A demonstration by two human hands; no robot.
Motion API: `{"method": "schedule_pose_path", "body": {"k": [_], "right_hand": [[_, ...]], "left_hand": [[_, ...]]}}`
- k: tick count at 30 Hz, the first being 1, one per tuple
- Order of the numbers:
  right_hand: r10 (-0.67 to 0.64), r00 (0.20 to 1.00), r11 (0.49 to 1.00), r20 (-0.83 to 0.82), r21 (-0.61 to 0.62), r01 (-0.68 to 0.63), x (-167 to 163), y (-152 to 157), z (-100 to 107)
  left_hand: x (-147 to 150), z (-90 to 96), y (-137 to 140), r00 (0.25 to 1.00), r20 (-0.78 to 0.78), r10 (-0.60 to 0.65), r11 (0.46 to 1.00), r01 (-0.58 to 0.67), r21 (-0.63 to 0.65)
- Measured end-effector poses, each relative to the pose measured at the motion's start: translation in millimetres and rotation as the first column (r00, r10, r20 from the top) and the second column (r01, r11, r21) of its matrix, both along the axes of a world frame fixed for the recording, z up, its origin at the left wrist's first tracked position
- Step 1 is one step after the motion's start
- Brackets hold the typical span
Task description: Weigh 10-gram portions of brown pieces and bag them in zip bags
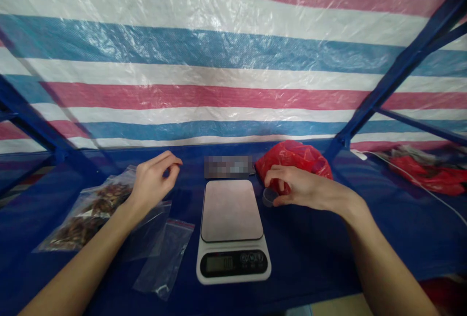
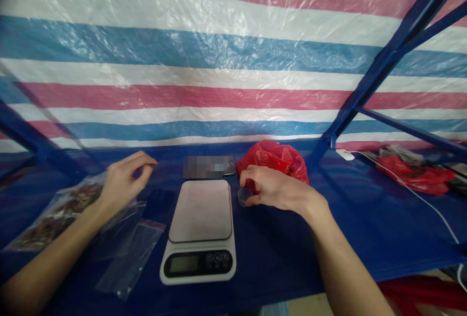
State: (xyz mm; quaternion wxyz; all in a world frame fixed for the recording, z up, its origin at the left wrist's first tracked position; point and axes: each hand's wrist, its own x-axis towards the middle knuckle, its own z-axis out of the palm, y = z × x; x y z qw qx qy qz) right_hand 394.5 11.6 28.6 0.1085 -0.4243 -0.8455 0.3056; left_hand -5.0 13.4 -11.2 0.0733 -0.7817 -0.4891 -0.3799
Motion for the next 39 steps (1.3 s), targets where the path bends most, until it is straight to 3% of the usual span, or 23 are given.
{"method": "schedule_pose_path", "body": {"k": [4,9,16,20,24,29,32,34,37,39], "right_hand": [[0.008,0.999,1.000,0.032,-0.004,-0.008,-9,4,-7],[0.040,0.999,0.994,-0.024,0.098,-0.037,-12,7,-13],[-0.022,0.986,0.993,-0.163,0.111,0.040,-15,3,6],[0.071,0.974,0.960,-0.216,0.280,-0.008,-34,-4,8],[0.138,0.960,0.954,-0.244,0.294,-0.063,-52,-11,1],[0.123,0.924,0.943,-0.363,0.333,0.006,-55,-12,-1],[0.048,0.939,0.921,-0.340,0.378,0.090,-45,-7,4],[0.012,0.965,0.939,-0.260,0.335,0.079,-36,-3,5],[0.005,0.988,0.995,-0.151,0.100,0.010,-20,2,1],[-0.004,0.994,1.000,-0.107,-0.009,0.003,-12,4,-3]], "left_hand": [[-6,-6.1,-8,0.992,-0.113,-0.047,0.998,0.052,0.042],[-2,-3.6,-12,0.986,-0.131,-0.103,0.992,0.110,0.054],[3,-7.5,-14,0.977,-0.150,-0.155,0.986,0.163,0.041],[6,-8.8,-15,0.969,-0.157,-0.189,0.980,0.197,0.039],[9,-8.1,-16,0.966,-0.156,-0.208,0.976,0.216,0.036],[7,-7.5,-15,0.970,-0.121,-0.213,0.977,0.211,-0.024],[6,-8.4,-14,0.974,-0.114,-0.198,0.980,0.193,-0.052],[5,-9.5,-14,0.974,-0.119,-0.193,0.981,0.188,-0.051],[5,-11.1,-15,0.972,-0.123,-0.202,0.979,0.199,-0.038],[4,-12.0,-15,0.971,-0.119,-0.207,0.978,0.203,-0.039]]}}
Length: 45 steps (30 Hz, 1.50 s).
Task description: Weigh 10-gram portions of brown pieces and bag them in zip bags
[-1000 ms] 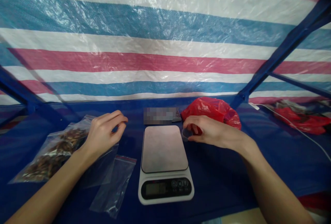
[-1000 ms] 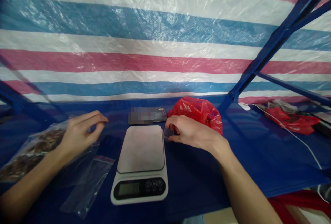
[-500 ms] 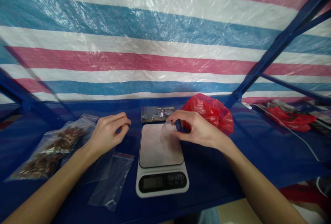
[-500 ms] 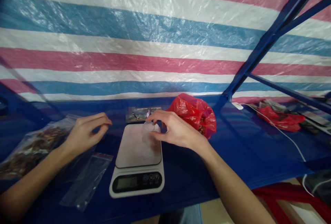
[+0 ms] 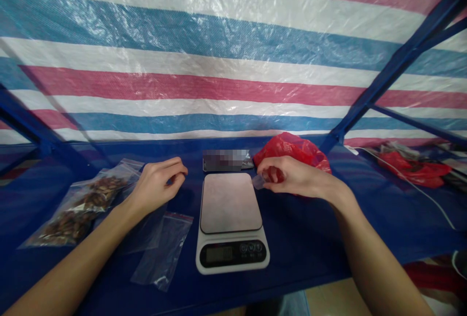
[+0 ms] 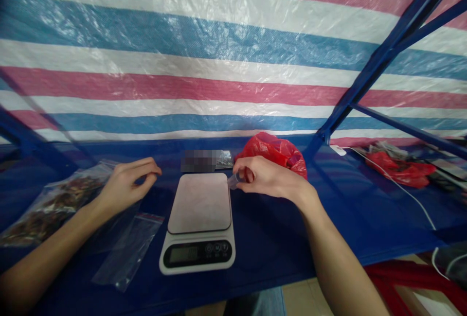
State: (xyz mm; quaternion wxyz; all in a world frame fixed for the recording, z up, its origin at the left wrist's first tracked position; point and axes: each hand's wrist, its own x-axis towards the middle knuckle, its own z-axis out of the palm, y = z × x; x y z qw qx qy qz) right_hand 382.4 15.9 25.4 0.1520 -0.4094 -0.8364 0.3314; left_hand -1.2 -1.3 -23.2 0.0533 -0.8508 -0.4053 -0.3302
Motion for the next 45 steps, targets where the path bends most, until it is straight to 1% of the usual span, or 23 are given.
{"method": "schedule_pose_path", "body": {"k": [1,4,8,11,12,13,14,15,16,17,18,19,20,22,25,28,31,33,35,37,39,45], "right_hand": [[-0.009,1.000,1.000,0.015,-0.004,0.009,3,0,-2],[-0.016,0.998,0.999,0.059,0.047,0.013,7,1,-7],[0.019,0.994,0.998,0.105,0.050,-0.024,0,-1,-10],[0.015,1.000,0.998,0.024,0.055,-0.017,-5,-5,3],[-0.002,1.000,0.996,-0.020,0.086,0.004,-3,-7,10],[-0.036,0.997,0.989,-0.071,0.138,0.046,2,-8,18],[-0.090,0.988,0.968,-0.122,0.222,0.116,11,-7,26],[-0.164,0.970,0.927,-0.178,0.308,0.214,21,-6,32],[-0.244,0.937,0.876,-0.249,0.358,0.323,34,-2,36],[-0.303,0.917,0.852,-0.258,0.359,0.382,46,3,38],[-0.340,0.917,0.858,-0.207,0.331,0.393,58,9,36],[-0.322,0.941,0.906,-0.101,0.256,0.337,67,16,32],[-0.256,0.967,0.954,0.002,0.165,0.252,74,23,27],[-0.198,0.979,0.973,0.054,0.130,0.190,76,37,11],[-0.159,0.985,0.978,0.061,0.149,0.148,64,51,-10],[-0.113,0.991,0.980,0.067,0.169,0.100,52,55,-24],[-0.039,0.995,0.974,0.092,0.226,0.018,50,56,-31],[0.002,0.990,0.951,0.138,0.306,-0.044,51,58,-35],[-0.010,0.976,0.920,0.218,0.385,-0.077,54,62,-39],[-0.063,0.957,0.902,0.282,0.426,-0.066,56,65,-43],[-0.094,0.946,0.896,0.309,0.441,-0.055,60,66,-46],[-0.120,0.951,0.877,0.286,0.480,-0.034,64,60,-51]], "left_hand": [[0,-0.4,0,1.000,0.003,0.000,1.000,0.000,-0.004],[-2,-1.9,1,1.000,0.012,0.003,1.000,-0.003,-0.017],[-1,-3.0,3,1.000,0.016,0.003,0.999,-0.002,-0.040],[-1,-2.7,3,1.000,0.009,0.011,0.999,-0.010,-0.051],[-1,-2.4,3,1.000,0.008,0.014,0.998,-0.014,-0.054],[-1,-2.2,3,1.000,0.008,0.017,0.998,-0.016,-0.058],[-2,-2.0,3,1.000,0.011,0.021,0.998,-0.020,-0.062],[-2,-1.8,3,1.000,0.014,0.025,0.998,-0.024,-0.066],[-2,-1.7,4,0.999,0.017,0.030,0.997,-0.028,-0.071],[-3,-1.7,4,0.999,0.018,0.035,0.997,-0.033,-0.075],[-3,-1.9,4,0.999,0.018,0.039,0.996,-0.037,-0.075],[-3,-2.1,5,0.999,0.018,0.040,0.997,-0.038,-0.073],[-4,-2.5,5,0.999,0.018,0.038,0.997,-0.037,-0.072],[-3,-3.5,6,0.999,0.018,0.027,0.997,-0.025,-0.067],[-2,-4.8,6,1.000,0.014,0.002,0.998,-0.001,-0.055],[0,-4.7,5,1.000,0.011,-0.018,0.999,0.018,-0.028],[1,-3.7,4,0.999,0.006,-0.033,0.999,0.033,-0.028],[2,-3.2,3,0.999,0.003,-0.036,0.998,0.036,-0.042],[1,-3.1,3,0.999,0.002,-0.032,0.998,0.032,-0.051],[1,-3.1,3,1.000,0.005,-0.029,0.998,0.029,-0.052],[1,-3.1,4,1.000,0.011,-0.026,0.998,0.027,-0.052],[4,-2.9,1,0.998,0.042,-0.053,0.996,0.056,-0.069]]}}
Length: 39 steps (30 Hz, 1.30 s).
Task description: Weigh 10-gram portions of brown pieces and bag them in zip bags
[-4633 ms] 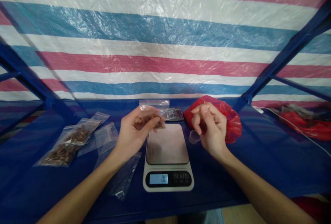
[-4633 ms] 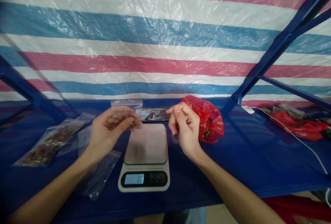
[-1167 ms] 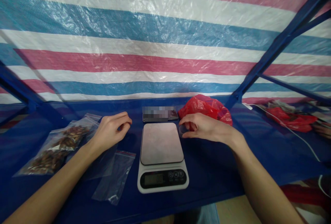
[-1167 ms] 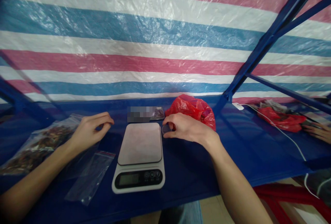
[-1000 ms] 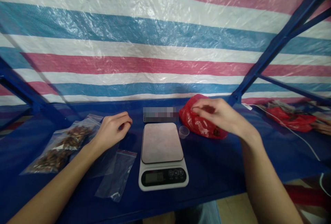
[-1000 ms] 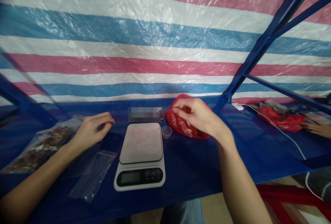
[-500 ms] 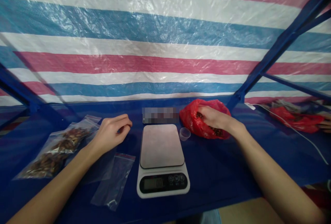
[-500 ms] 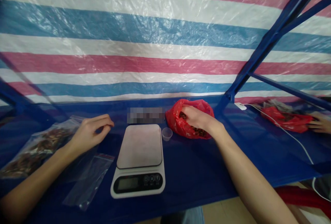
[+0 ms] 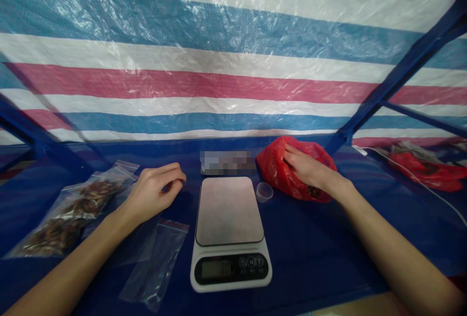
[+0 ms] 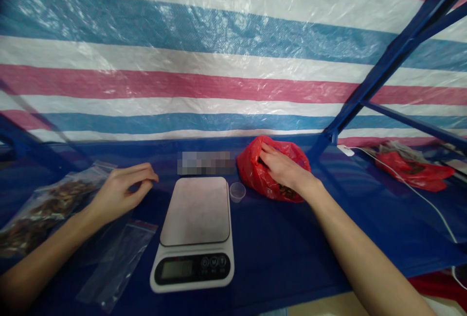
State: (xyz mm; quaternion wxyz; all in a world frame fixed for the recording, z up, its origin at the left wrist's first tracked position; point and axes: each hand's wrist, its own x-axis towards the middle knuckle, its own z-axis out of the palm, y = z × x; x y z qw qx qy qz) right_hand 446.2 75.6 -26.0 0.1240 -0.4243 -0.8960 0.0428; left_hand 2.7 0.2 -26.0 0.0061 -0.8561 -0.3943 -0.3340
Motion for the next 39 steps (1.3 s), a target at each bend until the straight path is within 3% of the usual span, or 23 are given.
{"method": "schedule_pose_path", "body": {"k": [7,21,39], "right_hand": [[0.000,0.992,1.000,-0.125,-0.021,-0.002,-10,2,-10],[0.008,0.997,0.997,-0.074,0.079,-0.003,-9,7,-9],[0.087,0.970,0.976,-0.226,0.212,-0.039,-4,-8,32]], "left_hand": [[4,-1.5,-3,1.000,0.019,-0.013,0.998,0.014,-0.063],[2,-1.3,-1,0.999,0.054,0.008,0.996,-0.004,-0.088],[0,-4.1,2,0.999,0.036,0.000,0.996,0.003,-0.085]]}}
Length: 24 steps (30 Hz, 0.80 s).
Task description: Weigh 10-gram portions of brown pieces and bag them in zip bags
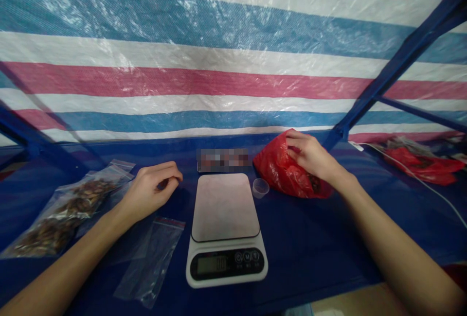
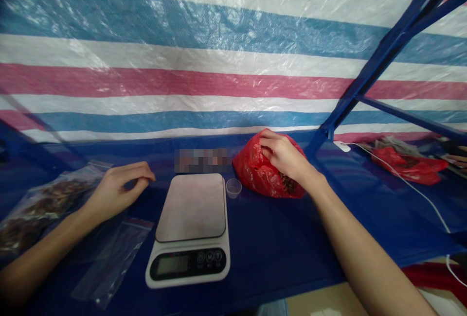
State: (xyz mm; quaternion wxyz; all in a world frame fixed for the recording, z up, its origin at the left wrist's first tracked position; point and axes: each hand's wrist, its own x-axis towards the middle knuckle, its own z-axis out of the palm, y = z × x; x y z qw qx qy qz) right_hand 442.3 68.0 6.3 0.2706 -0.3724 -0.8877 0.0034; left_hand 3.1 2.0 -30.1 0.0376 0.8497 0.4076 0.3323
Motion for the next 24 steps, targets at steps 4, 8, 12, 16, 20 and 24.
{"method": "schedule_pose_path", "body": {"k": [4,8,12,16,20,24], "right_hand": [[-0.001,0.997,1.000,-0.078,-0.014,0.000,4,-7,14],[-0.019,0.989,0.999,-0.148,-0.036,0.014,6,-14,25],[-0.016,0.990,0.999,-0.143,-0.052,0.008,7,-15,24],[0.022,0.999,0.996,-0.032,-0.085,-0.025,8,-8,12],[0.080,0.996,0.990,0.041,-0.122,-0.074,7,-4,4],[0.069,0.997,0.992,0.026,-0.104,-0.066,6,-5,5]], "left_hand": [[1,-0.2,0,1.000,0.005,-0.001,1.000,0.001,0.015],[0,1.1,-1,1.000,0.002,-0.006,1.000,0.006,0.015],[1,1.8,-2,1.000,-0.004,0.000,1.000,0.000,0.012],[1,1.5,-1,1.000,-0.009,-0.001,1.000,0.001,0.008],[1,1.0,-1,1.000,-0.001,-0.011,1.000,0.011,0.011],[0,0.5,0,1.000,-0.010,-0.009,1.000,0.009,0.002]]}}
